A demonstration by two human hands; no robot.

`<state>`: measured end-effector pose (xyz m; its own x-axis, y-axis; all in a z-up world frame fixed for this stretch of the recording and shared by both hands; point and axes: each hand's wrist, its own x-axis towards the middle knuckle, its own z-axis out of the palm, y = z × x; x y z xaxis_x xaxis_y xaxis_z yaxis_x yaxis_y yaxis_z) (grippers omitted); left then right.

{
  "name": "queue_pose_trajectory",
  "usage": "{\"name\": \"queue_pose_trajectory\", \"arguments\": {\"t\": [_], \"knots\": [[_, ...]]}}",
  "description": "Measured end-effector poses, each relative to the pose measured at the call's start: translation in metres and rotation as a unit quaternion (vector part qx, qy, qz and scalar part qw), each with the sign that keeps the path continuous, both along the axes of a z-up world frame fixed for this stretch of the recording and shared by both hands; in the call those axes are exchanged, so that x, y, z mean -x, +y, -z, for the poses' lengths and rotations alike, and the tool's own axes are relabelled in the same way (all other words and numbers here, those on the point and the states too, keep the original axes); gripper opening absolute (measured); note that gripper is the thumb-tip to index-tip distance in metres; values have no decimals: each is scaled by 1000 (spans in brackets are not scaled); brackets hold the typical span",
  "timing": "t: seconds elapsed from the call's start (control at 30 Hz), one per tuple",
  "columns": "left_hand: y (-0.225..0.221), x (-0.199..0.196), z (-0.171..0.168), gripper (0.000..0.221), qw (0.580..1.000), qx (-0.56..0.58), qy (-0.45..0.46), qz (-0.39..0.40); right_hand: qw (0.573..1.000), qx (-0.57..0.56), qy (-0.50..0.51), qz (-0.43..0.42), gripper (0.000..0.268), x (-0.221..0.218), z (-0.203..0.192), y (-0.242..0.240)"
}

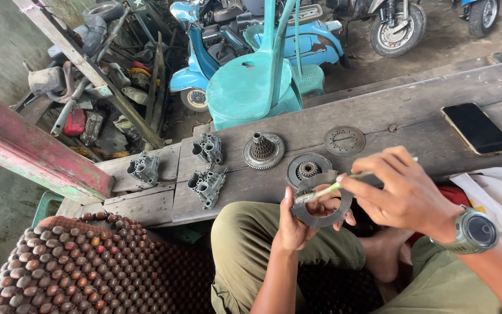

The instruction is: Cleaning motorcycle clutch plates and components using a small brush to remove dirt and residue.

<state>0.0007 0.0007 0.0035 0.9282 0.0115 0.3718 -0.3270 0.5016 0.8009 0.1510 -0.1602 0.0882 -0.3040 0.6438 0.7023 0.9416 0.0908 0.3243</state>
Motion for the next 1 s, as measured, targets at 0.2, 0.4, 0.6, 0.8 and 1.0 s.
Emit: {"name": "queue_pose_trajectory", "arguments": {"t": [0.2, 0.4, 0.6, 0.8, 1.0], "knots": [[-4, 2, -7, 116, 1000, -15, -7, -9, 998, -32, 28, 36, 27, -9, 1, -5], [1, 3, 8, 110, 1000, -6, -27, -3, 1000, -7, 3, 6, 28, -2, -1, -2], [-2, 1, 6, 104, 1000, 5, -28, -8, 999, -21, 24, 30, 27, -5, 0, -4], [0, 6, -15, 126, 997, -65, 29, -5, 999, -25, 21, 41, 26, -6, -1, -4], [1, 7, -15, 107, 999, -42, 7, 9, 999, -19, 23, 26, 26, -3, 4, -4]]}}
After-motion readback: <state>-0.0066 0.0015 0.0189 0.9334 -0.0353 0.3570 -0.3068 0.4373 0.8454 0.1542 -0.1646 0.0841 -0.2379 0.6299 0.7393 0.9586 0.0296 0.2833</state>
